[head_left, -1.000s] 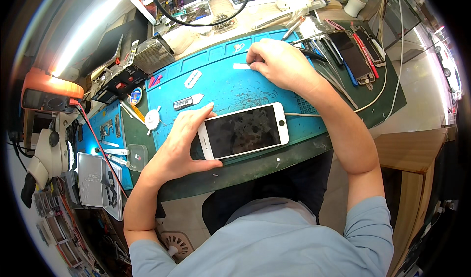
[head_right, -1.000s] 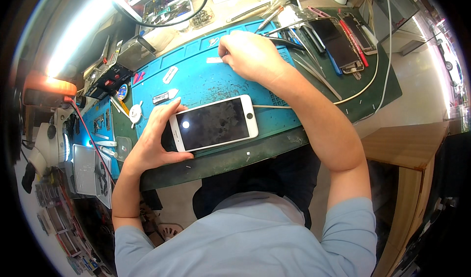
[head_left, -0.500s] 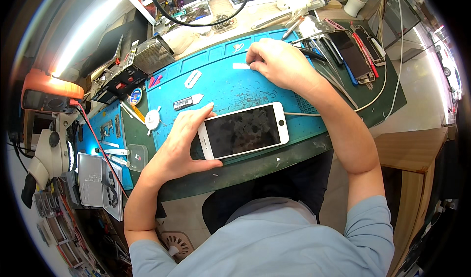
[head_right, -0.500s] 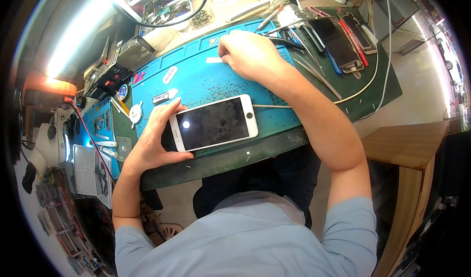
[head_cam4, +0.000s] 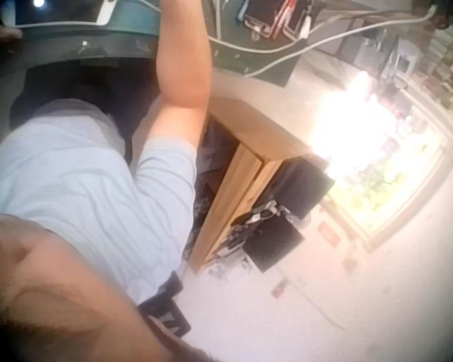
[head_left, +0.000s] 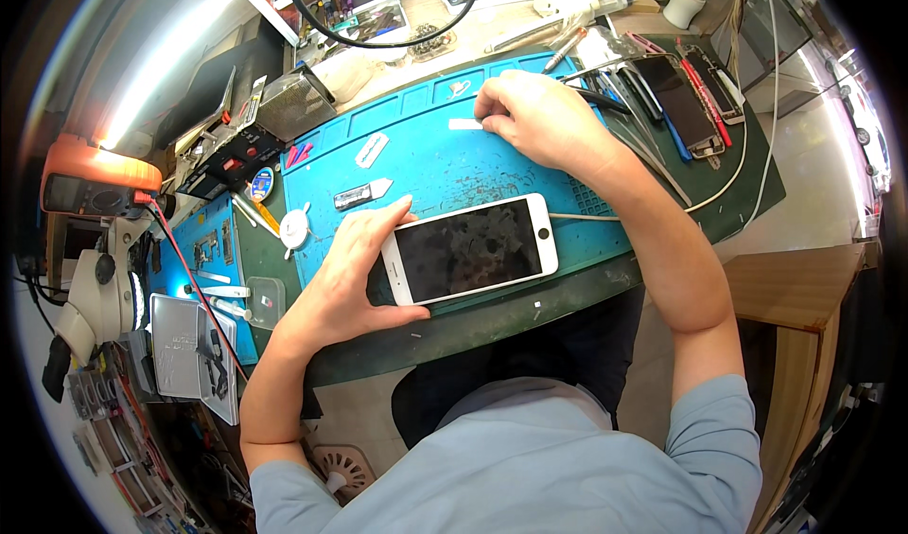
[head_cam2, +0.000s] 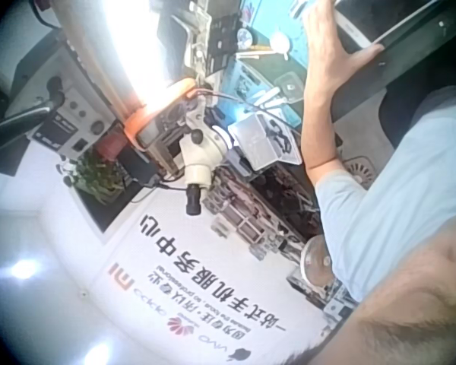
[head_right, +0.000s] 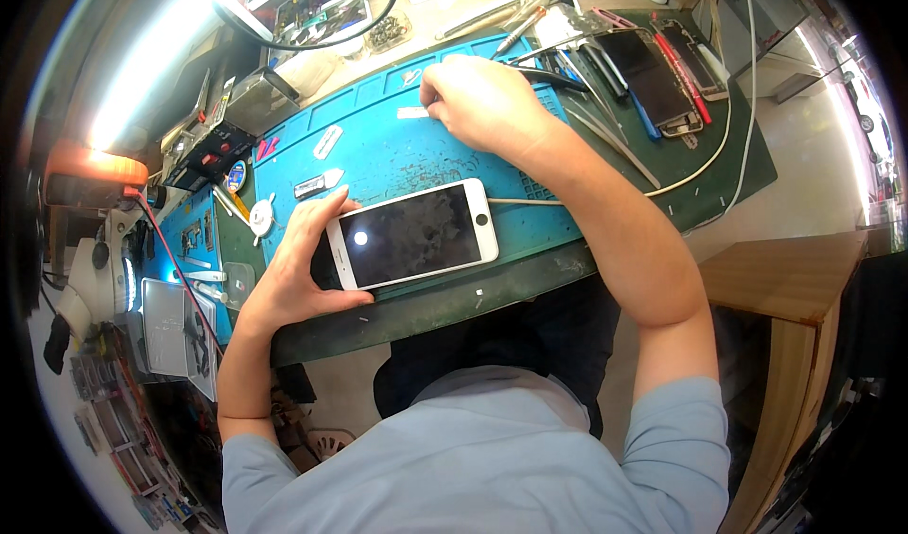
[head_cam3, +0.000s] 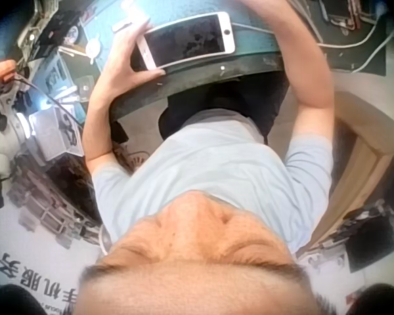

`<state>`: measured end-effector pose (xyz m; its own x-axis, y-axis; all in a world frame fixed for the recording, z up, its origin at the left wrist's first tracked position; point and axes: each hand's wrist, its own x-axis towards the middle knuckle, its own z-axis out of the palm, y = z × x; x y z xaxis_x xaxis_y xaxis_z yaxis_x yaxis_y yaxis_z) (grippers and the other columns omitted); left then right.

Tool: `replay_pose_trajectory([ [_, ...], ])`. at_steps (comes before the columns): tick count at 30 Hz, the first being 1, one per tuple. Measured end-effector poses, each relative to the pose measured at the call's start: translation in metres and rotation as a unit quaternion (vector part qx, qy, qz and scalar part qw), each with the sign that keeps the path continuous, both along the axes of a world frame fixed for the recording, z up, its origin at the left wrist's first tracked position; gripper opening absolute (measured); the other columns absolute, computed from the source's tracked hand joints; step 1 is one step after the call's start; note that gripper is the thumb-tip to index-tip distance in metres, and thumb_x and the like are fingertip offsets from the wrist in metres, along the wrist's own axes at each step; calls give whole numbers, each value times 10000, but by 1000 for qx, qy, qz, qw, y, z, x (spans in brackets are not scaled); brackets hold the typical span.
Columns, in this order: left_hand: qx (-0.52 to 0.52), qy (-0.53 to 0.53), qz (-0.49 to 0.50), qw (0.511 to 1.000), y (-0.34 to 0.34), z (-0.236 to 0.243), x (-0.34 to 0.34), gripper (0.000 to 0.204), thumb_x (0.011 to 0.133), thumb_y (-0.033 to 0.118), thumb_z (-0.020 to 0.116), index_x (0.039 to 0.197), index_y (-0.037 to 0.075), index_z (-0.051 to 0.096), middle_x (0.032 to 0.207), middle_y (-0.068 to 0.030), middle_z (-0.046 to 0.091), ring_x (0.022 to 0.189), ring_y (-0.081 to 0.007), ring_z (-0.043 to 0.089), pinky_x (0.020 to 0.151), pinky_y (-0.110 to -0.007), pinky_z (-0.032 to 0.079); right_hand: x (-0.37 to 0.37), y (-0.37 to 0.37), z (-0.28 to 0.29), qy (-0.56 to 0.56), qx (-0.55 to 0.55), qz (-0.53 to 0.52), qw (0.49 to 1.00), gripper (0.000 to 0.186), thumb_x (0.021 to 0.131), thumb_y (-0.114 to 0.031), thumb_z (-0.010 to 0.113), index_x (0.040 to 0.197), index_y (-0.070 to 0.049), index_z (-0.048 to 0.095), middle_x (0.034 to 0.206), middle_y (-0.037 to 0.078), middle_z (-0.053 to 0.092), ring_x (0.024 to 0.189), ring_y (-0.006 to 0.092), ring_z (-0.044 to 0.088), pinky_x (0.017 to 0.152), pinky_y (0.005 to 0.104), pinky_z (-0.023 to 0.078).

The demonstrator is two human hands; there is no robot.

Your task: The person disassembles a black smartphone, removes the battery, and replaces the screen assembly with a white one. They use a plastic spudger to disconnect and reconnect internal cables, then reassemble the device and test the new screen by powering it on.

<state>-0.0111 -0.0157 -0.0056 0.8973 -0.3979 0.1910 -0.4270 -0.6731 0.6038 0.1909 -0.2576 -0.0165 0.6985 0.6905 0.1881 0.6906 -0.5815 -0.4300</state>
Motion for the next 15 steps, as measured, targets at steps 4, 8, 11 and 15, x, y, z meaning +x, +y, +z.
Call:
replay_pose_trajectory([
  [4, -1, -1, 0, 1000, 1, 0, -1, 1119, 660, 194, 981, 1592, 33, 384, 1394, -159, 599, 1280, -350, 547, 1115, -445, 428, -1, 0, 2, 11, -6, -2, 1000, 126, 939, -163, 698, 1019, -67, 716, 988, 109, 704, 982, 300, 690, 873, 429, 547],
  [8, 1, 0, 0, 1000, 0, 0, 0, 1124, 659, 193, 981, 1596, 36, 380, 1394, -157, 599, 1284, -350, 545, 1121, -446, 426, -1, 1, 5, 31, -15, -11, 999, 137, 950, -183, 683, 1034, -89, 737, 1049, 117, 722, 1062, 322, 687, 918, 455, 544],
  [11, -2, 4, 1, 1000, 0, -1, 0, 1129, 657, 192, 980, 1599, 36, 376, 1394, -156, 599, 1286, -351, 543, 1127, -447, 422, -2, 1, 6, 31, -16, -15, 999, 135, 951, -183, 682, 1027, -85, 737, 1047, 119, 723, 1058, 324, 689, 918, 457, 544],
  [15, -1, 4, 0, 1000, 0, -1, 0, 1134, 655, 192, 981, 1600, 36, 374, 1393, -156, 600, 1286, -350, 543, 1129, -446, 418, -2, 1, 6, 30, -16, -14, 999, 135, 949, -182, 683, 1022, -82, 737, 1044, 122, 724, 1054, 326, 690, 918, 458, 544],
])
